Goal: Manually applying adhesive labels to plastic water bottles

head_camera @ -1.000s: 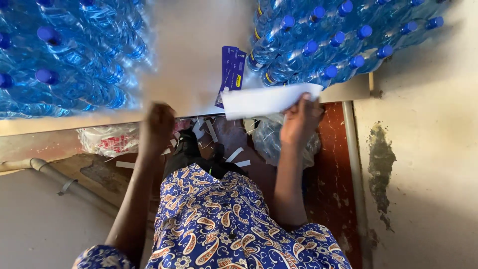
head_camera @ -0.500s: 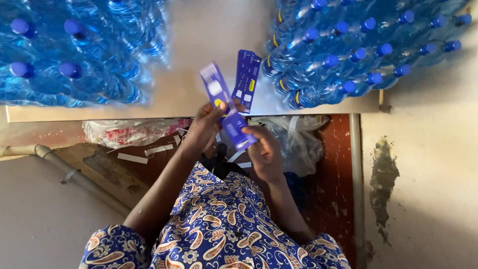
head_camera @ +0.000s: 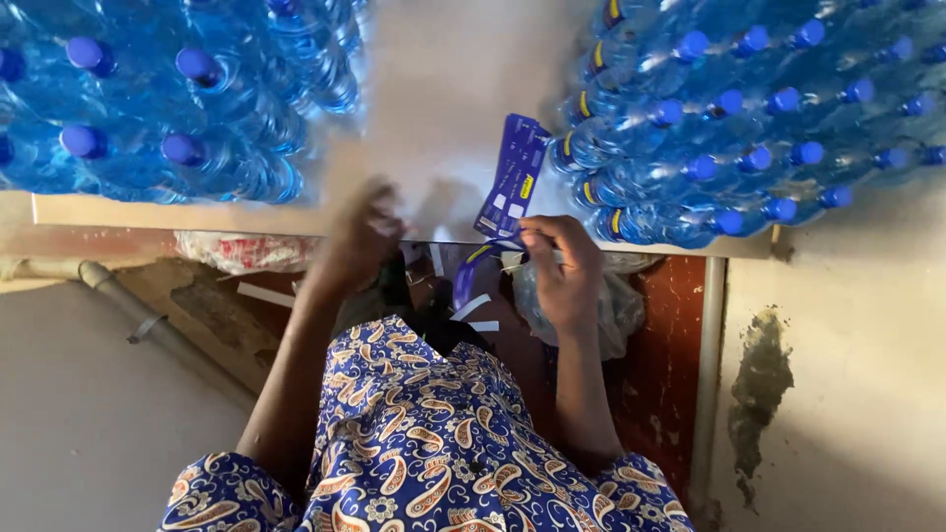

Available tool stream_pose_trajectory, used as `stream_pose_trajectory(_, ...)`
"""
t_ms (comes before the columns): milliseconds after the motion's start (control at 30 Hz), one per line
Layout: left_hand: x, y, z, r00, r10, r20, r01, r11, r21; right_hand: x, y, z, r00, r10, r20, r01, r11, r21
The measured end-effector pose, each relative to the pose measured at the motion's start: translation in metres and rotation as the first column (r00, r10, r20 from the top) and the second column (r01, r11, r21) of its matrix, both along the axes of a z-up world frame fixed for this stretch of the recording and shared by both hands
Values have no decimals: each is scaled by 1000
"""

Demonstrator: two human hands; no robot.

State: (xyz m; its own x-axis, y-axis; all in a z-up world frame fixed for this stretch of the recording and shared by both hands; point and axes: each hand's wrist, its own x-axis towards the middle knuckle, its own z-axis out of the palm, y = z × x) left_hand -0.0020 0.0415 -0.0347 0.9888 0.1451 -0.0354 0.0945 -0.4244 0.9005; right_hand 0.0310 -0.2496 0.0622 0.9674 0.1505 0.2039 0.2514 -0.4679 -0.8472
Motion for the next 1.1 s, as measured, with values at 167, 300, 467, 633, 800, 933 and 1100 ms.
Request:
stream_pose_trajectory(167, 86, 43, -68, 959, 283, 24, -281, 958, -62, -20, -7, -20, 990, -53, -131, 33, 988, -149)
stream_pose_trajectory(300, 191, 43, -182, 669, 685, 288, -740, 653, 164, -17, 6, -4, 978, 158, -133, -182, 964, -196)
stream_pose_trajectory(467, 173, 47, -172, 730, 638, 246, -682, 705, 196, -22, 0, 25, 933, 163, -321, -148, 986, 71)
stream_pose_trajectory(633, 140, 29, -74, 956, 289, -42, -269, 929, 254, 9, 26, -16, 827, -432, -359, 551, 751, 363)
stream_pose_trajectory(800, 161, -10, -137, 956, 130, -263, -27, 933, 360, 56, 100, -74, 846, -261, -466, 533, 450, 716)
stream_pose_trajectory(933, 143, -34, -140, 966, 50, -255, 125, 770, 626, 56, 138, -166, 784, -261, -563, 611, 486, 625)
stream_pose_trajectory(1100, 102, -29, -88, 915, 49, -401, 11, 989, 146, 27, 138, -230, 714, -163, -681, 693, 298, 656)
